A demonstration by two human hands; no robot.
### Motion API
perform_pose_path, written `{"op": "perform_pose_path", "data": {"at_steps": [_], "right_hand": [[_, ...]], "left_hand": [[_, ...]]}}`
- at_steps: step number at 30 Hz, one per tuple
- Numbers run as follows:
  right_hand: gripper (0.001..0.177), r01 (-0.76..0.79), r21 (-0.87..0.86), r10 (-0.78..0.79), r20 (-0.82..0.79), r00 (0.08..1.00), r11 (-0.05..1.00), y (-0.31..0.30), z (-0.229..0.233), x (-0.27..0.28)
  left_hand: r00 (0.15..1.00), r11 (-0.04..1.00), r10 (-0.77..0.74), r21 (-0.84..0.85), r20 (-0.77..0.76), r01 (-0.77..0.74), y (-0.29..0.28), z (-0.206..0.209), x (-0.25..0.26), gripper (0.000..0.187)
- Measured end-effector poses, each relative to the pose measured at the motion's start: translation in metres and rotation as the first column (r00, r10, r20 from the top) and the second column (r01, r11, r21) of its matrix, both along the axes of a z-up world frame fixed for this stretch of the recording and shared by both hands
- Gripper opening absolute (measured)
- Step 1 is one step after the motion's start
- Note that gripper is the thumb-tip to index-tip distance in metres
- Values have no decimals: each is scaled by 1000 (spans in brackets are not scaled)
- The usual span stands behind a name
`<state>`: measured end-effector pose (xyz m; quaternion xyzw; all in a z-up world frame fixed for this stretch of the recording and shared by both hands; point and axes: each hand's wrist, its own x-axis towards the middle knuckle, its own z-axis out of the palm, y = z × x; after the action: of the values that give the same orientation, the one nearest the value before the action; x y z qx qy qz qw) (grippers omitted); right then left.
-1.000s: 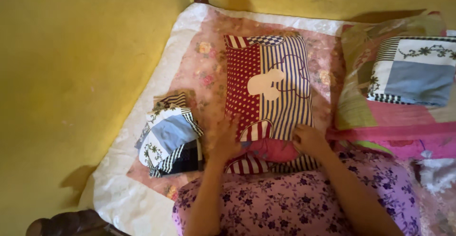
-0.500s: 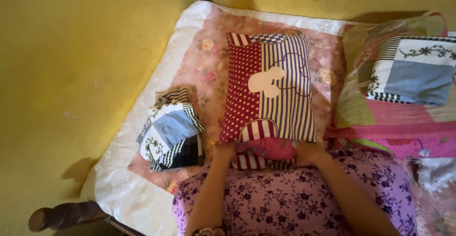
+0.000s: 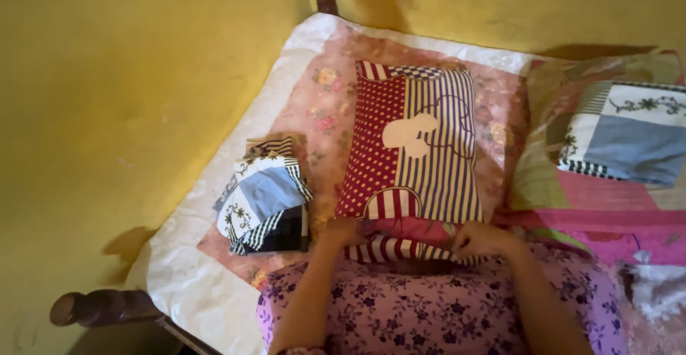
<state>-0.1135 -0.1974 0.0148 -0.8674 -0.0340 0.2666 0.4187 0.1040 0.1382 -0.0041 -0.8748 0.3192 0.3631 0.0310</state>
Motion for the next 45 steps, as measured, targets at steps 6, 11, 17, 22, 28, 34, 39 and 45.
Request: {"op": "perform_pose_path", "data": {"at_steps": [6, 11, 17, 22, 28, 34, 39, 45], "right_hand": [[23, 11, 43, -7, -96, 995, 999, -1, 21, -4], [23, 38, 44, -31, -140, 990, 998, 3, 15, -2], [36, 142, -215, -165, -91, 982, 966, -24, -34, 1], [58, 140, -458, -225, -135, 965, 878, -42, -62, -5], [59, 210, -447, -312, -169, 935, 869, -31, -23, -7], [54, 334, -396, -431, -186, 883, 855, -47, 20, -17], [51, 471, -340, -473, 82, 877, 814, -66, -10, -21], [45, 492, -257, -445, 220, 868, 832, -77, -23, -26]], "left_hand": [[961, 933, -221, -322, -163, 160, -7, -65, 23, 57], [973, 964, -154, -242, -174, 110, -5, -85, 14, 57], [988, 994, 107, -31, 113, -104, 32, -63, 41, 53], [894, 958, 286, -78, 346, -277, 52, -47, 37, 49], [798, 926, 368, -263, 477, -270, 41, -25, 25, 46], [957, 780, 185, -626, 224, -4, 56, 40, 16, 42], [992, 710, 119, -696, -31, -107, 44, 70, 18, 40], [982, 859, 157, -506, 109, -82, 29, 64, 38, 37]]}}
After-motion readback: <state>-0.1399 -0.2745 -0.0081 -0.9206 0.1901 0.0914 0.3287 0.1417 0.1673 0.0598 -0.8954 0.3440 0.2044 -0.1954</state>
